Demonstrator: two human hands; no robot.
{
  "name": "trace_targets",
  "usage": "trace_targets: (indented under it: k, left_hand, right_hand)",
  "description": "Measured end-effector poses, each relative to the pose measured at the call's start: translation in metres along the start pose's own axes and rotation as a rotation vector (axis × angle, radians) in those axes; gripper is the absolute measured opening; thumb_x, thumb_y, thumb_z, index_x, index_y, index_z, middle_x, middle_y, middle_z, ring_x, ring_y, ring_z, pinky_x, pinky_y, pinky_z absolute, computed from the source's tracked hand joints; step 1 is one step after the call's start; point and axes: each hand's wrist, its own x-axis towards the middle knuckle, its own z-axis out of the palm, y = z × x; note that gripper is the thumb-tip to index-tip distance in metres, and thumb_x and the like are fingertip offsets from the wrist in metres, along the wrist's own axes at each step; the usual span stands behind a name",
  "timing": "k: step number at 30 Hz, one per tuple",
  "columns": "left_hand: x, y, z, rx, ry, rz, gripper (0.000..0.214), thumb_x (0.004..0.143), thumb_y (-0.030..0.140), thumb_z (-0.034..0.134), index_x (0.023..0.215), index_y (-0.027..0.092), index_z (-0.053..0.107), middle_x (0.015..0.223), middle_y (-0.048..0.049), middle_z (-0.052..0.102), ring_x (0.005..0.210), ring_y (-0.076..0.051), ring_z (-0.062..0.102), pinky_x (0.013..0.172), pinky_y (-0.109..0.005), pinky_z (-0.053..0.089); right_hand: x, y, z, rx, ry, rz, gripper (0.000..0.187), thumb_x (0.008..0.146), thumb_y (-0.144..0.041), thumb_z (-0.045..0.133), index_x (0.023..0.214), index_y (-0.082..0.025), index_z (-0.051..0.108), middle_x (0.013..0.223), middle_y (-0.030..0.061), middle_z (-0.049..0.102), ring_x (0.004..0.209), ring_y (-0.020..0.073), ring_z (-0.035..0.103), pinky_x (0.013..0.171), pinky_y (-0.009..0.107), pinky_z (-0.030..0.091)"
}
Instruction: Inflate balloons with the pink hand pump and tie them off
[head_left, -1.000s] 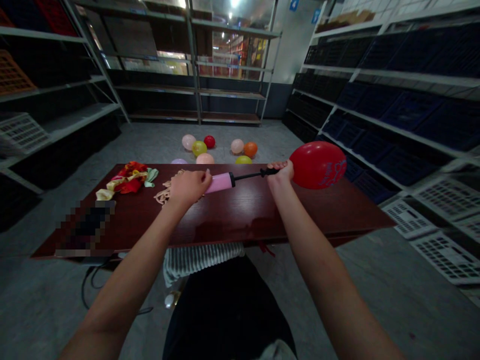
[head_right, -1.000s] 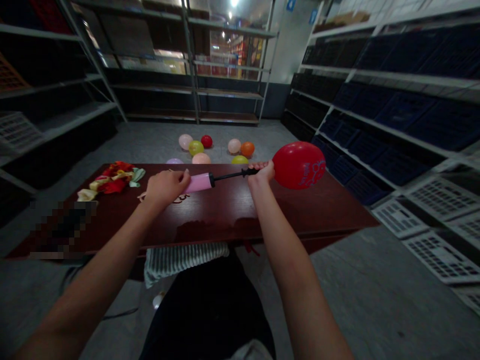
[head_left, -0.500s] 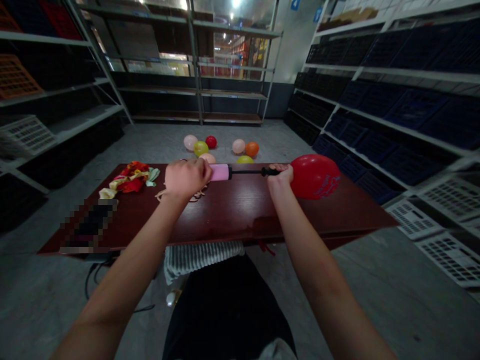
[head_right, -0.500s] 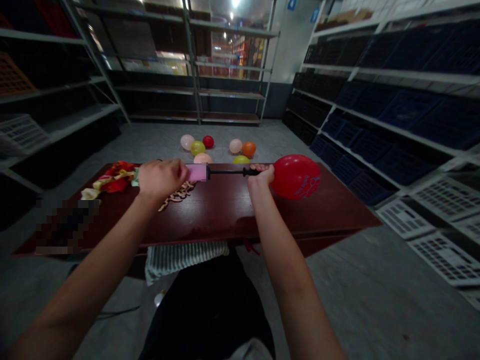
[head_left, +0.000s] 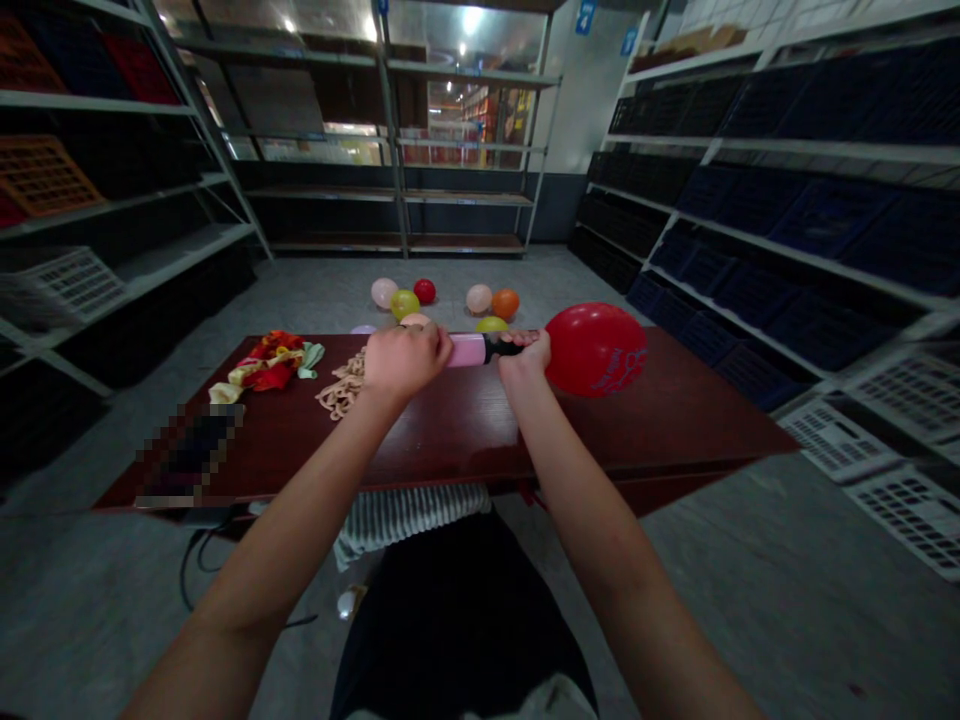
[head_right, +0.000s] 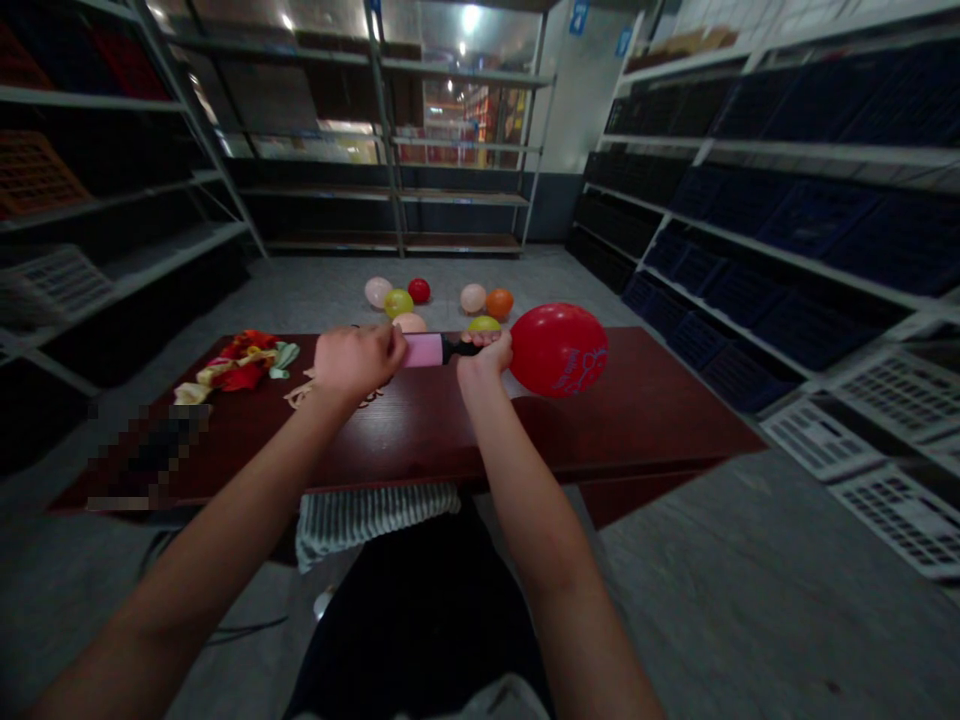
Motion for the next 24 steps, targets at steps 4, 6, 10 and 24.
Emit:
trace_targets:
  k: [4,6,10,24]
  left_hand:
    - [-0.006,-0.006,0.006,-0.029,-0.096,-0.107,0.058,0.102,0.046,0.029,0.098,0.016,0.078,0.091,-0.0182,0.076,0.083,-0.035,0.073,0.071,-0.041,0.049]
    - [-0.008,-0.009,0.007,-0.032,-0.143,-0.138,0.057,0.102,0.047,0.030,0.099,0.018,0.079,0.090,-0.0173,0.076,0.085,-0.036,0.074,0.073,-0.042,0.050]
    - [-0.013,-0.017,0.012,-0.025,-0.218,-0.168,0.059,0.101,0.049,0.030,0.097,0.018,0.080,0.091,-0.0186,0.077,0.089,-0.038,0.074,0.076,-0.044,0.052]
    - [-0.028,-0.046,0.022,0.031,-0.191,-0.146,0.061,0.100,0.048,0.029,0.092,0.016,0.080,0.087,-0.0203,0.076,0.084,-0.038,0.073,0.068,-0.040,0.049]
  right_hand:
    - [0.002,-0.001,0.000,-0.041,-0.016,-0.031,0.035,0.095,-0.017,0.036,0.065,-0.024,0.021,0.046,-0.0127,0.024,0.036,0.0052,0.028,0.039,0.018,0.032]
    - [0.005,-0.003,-0.002,-0.053,-0.012,-0.039,0.035,0.095,-0.017,0.036,0.065,-0.025,0.021,0.046,-0.0129,0.024,0.036,0.0055,0.027,0.038,0.018,0.032]
    - [0.013,-0.015,-0.010,-0.104,0.026,-0.051,0.034,0.094,-0.013,0.035,0.065,-0.025,0.019,0.045,-0.0134,0.023,0.035,0.0053,0.027,0.038,0.017,0.031]
    - [0.035,-0.046,-0.040,-0.108,0.111,-0.090,0.034,0.094,-0.012,0.031,0.065,-0.023,0.016,0.044,-0.0130,0.023,0.033,0.0042,0.026,0.039,0.016,0.029]
